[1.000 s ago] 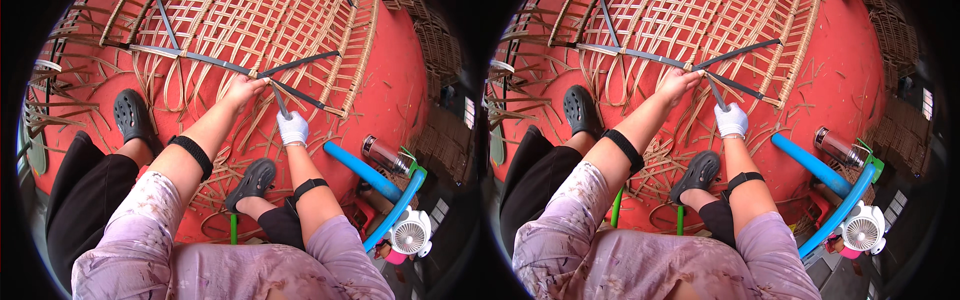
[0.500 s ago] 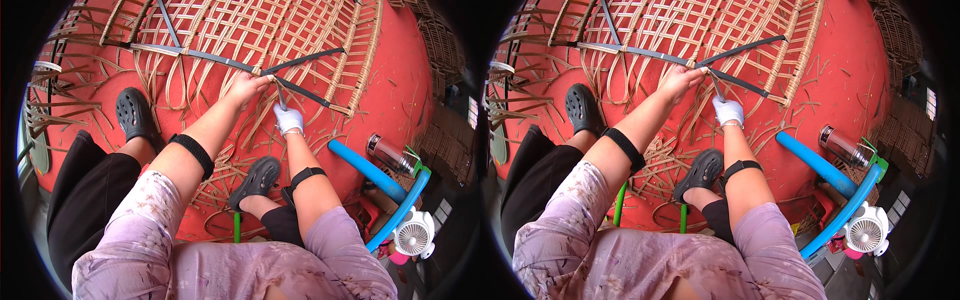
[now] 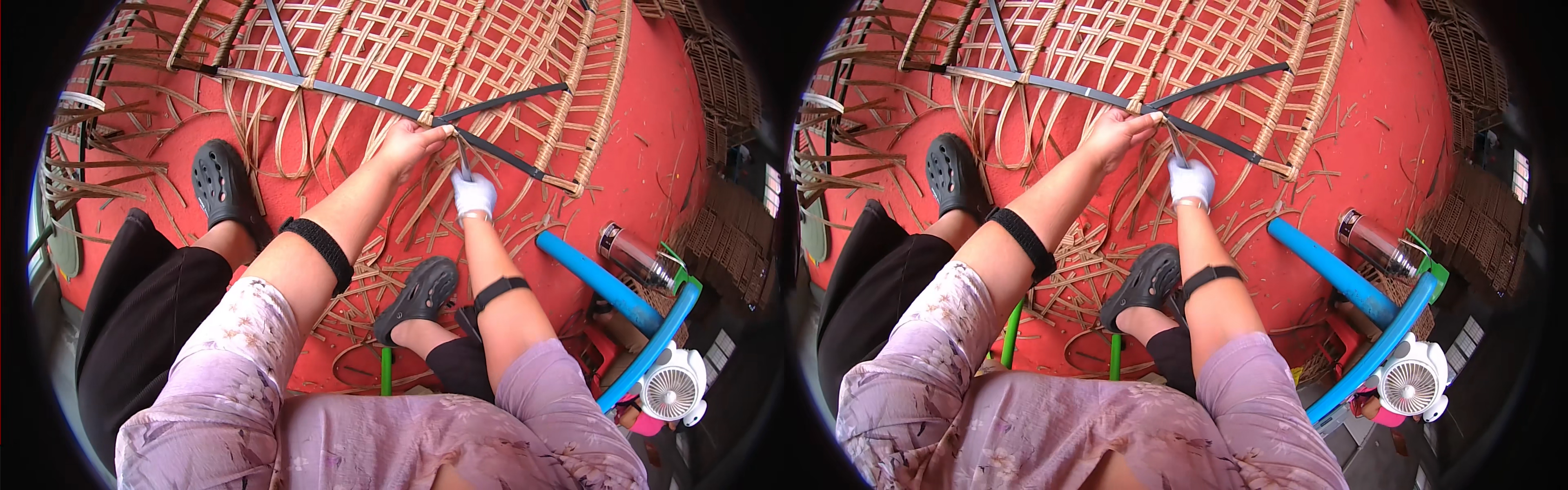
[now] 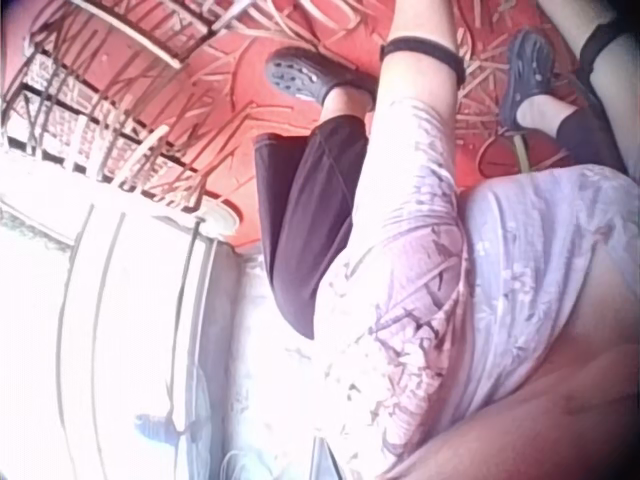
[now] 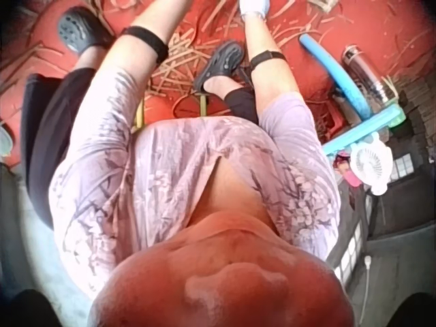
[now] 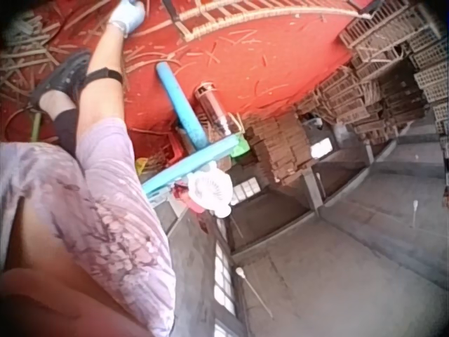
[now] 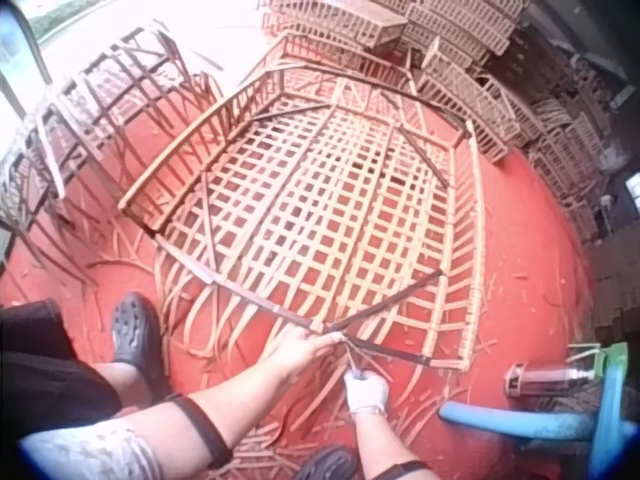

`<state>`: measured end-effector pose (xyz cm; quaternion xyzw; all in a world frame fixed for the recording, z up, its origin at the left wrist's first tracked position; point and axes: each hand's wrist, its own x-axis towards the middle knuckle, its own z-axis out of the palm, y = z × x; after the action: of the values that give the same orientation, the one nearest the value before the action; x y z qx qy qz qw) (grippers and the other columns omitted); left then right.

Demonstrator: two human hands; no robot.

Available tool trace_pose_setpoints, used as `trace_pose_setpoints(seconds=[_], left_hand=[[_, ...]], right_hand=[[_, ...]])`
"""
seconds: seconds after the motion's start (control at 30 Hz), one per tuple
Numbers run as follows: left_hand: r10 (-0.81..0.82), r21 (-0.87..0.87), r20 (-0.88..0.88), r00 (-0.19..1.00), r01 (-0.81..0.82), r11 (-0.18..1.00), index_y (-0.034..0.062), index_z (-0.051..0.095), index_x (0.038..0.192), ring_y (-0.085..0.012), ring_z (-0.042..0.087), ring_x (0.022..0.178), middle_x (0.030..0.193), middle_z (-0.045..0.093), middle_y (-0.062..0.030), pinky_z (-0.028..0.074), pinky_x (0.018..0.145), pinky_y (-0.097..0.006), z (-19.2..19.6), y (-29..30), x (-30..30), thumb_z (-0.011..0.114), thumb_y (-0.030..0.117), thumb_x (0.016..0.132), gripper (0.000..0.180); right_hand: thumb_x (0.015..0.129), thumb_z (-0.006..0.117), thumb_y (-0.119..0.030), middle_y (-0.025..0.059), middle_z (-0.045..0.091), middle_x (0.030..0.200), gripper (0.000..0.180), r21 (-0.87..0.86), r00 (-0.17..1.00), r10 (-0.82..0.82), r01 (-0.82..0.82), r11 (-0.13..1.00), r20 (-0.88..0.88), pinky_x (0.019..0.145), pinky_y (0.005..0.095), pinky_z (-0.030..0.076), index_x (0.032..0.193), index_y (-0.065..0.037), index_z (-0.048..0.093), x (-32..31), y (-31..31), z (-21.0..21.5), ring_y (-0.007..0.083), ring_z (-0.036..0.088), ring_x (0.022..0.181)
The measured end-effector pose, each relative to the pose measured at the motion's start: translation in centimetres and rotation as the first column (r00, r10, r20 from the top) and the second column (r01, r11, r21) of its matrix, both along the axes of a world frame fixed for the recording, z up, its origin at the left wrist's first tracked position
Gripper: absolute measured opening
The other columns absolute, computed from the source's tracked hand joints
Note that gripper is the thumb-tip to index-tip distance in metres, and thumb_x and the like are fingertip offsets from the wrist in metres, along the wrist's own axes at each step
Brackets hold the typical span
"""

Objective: Assembling a wicker or bamboo furniture frame using a pneumatic staple gun and weaving tools.

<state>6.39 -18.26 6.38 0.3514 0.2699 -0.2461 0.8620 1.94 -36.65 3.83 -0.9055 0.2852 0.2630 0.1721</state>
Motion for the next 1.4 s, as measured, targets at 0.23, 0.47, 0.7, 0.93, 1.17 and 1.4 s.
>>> trace_pose_setpoints(seconds=[0.23,0.47,0.7,0.93,1.17,1.4], left_hand=[[0.001,0.02,0.021,1.0,-0.002,1.0,0.0077,0.066,0.1,-0.011,0.062,0.096,0.098,0.068,-0.0017,0.049,0.087,-0.025,0.0,0.7,-0.3,0.067,0.013,0.086,0.015],[0.023,-0.005,0.0,1.0,-0.023,1.0,0.0059,0.066,0.098,-0.0109,0.063,0.091,0.097,0.068,-0.0027,0.052,0.08,-0.024,0.7,0.1,0.3,0.068,0.013,0.086,0.015],[0.039,0.014,-0.012,0.999,-0.039,0.999,0.0051,0.063,0.099,-0.013,0.063,0.088,0.095,0.067,-0.0043,0.052,0.075,-0.026,-0.1,0.6,0.0,0.071,0.012,0.083,0.019],[0.015,0.048,-0.023,1.0,-0.014,0.999,0.0044,0.065,0.099,-0.013,0.063,0.093,0.096,0.067,-0.0031,0.053,0.079,-0.025,0.4,0.4,-0.4,0.068,0.012,0.086,0.016],[-0.018,0.057,-0.01,1.0,0.018,0.998,0.0046,0.065,0.101,-0.0123,0.064,0.092,0.097,0.067,-0.0027,0.052,0.082,-0.026,-0.1,1.2,-0.7,0.066,0.013,0.087,0.016],[0.012,-0.013,-0.099,0.995,-0.014,1.0,0.0027,0.064,0.099,-0.011,0.062,0.09,0.094,0.066,-0.004,0.052,0.078,-0.022,-0.4,1.8,-0.9,0.066,0.012,0.087,0.015]], right_hand=[[0.08,0.069,-0.044,0.0079,0.056,0.057,0.044,-0.078,0.973,0.117,-0.103,0.992,0.201,0.056,0.0365,0.046,0.069,-0.003,0.062,-0.7,3.1,6.9,0.0215,0.057,0.053],[0.081,0.069,-0.046,0.0005,0.042,0.051,0.043,0.476,0.87,-0.483,0.467,0.745,-0.097,0.039,0.0322,0.029,0.065,-0.009,0.053,-1.4,7.2,7.2,0.0128,0.036,0.04],[0.084,0.063,-0.054,-0.005,0.036,0.048,0.047,0.548,0.814,-0.339,0.572,0.61,-0.472,0.036,0.0273,0.022,0.062,-0.016,0.047,2.5,5.2,13.8,0.01,0.03,0.036],[0.087,0.05,-0.063,-0.0071,0.03,0.043,0.05,0.861,0.807,-0.477,0.477,0.177,-0.348,0.028,0.0256,0.022,0.075,-0.015,0.053,9.3,1.5,17.4,0.0091,0.028,0.029],[0.095,0.049,-0.048,-0.0045,0.032,0.044,0.043,0.709,0.914,-0.358,0.382,0.593,-0.193,0.031,0.0238,0.02,0.077,-0.009,0.054,3.9,5.6,18.4,0.0066,0.025,0.032],[0.082,0.07,-0.03,-0.0046,0.047,0.059,0.026,0.562,0.977,-0.177,0.08,0.823,0.12,0.036,0.0228,0.041,0.075,-0.01,0.056,4.8,6.3,20.8,0.0044,0.04,0.046]])
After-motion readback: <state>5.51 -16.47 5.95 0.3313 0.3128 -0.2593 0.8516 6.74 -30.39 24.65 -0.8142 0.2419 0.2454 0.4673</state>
